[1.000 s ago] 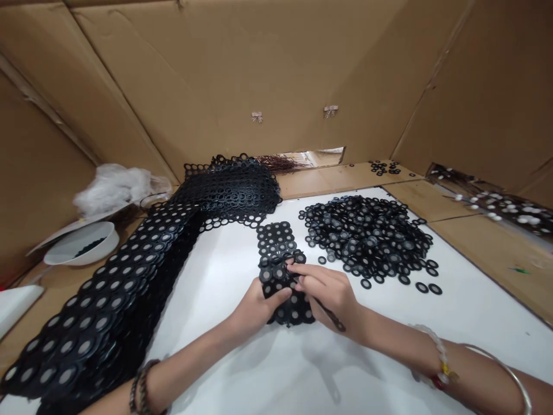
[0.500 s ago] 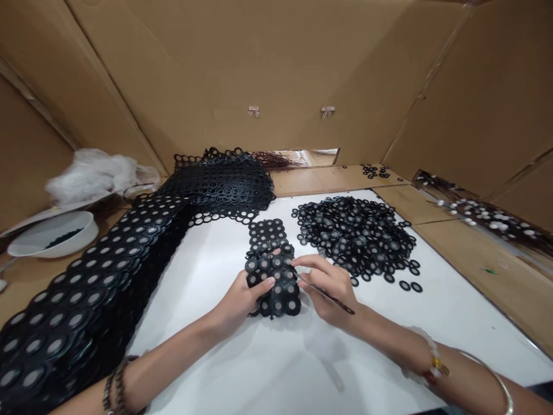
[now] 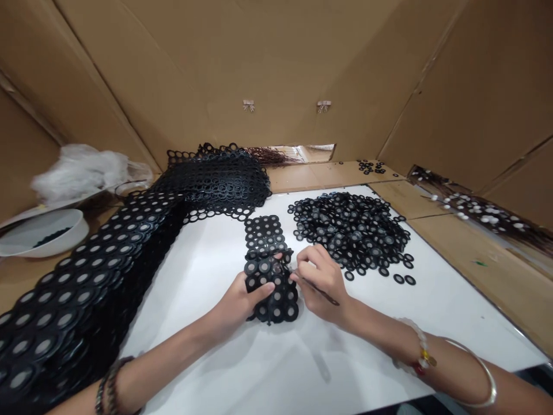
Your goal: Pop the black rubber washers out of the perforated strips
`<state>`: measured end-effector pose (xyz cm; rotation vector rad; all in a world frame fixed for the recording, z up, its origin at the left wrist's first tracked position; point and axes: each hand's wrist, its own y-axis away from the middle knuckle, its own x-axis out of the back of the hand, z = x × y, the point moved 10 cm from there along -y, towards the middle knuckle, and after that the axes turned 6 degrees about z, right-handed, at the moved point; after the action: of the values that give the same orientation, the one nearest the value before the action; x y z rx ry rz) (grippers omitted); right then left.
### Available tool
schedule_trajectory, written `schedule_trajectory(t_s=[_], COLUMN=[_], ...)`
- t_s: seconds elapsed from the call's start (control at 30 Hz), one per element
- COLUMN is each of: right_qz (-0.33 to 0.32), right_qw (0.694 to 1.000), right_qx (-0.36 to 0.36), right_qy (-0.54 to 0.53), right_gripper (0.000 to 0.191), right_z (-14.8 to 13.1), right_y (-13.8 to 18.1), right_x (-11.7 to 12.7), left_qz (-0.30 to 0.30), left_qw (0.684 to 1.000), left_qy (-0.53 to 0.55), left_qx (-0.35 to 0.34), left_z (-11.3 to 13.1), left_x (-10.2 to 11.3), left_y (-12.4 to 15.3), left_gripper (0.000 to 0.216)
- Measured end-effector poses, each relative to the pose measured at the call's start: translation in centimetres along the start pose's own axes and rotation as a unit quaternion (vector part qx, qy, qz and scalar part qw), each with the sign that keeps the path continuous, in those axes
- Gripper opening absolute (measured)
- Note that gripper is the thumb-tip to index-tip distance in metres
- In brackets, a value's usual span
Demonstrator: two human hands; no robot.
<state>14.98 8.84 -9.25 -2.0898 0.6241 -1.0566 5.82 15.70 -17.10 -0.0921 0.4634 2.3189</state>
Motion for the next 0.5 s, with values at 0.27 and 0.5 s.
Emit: schedule_trajectory(t_s=[0.27, 0.5], right_qz=[0.030, 0.013], right_qw=[0.992, 0.994], right_qx=[-0.016, -0.017], right_qy=[-0.120, -0.103], right_gripper=[0.016, 0.017], right_z=[-0.1, 0.0], right_y=[0.2, 0.3], right_x=[1.2, 0.5], left_qz=[0.083, 0.102], left_qw=[0.995, 0.992], left_qy=[0.022, 0.026], left_qx=[0.047, 0.072], left_z=[0.2, -0.5], left_x=[1.2, 1.6], left_y=[0.0, 0.1], left_gripper=[0.055, 0.053])
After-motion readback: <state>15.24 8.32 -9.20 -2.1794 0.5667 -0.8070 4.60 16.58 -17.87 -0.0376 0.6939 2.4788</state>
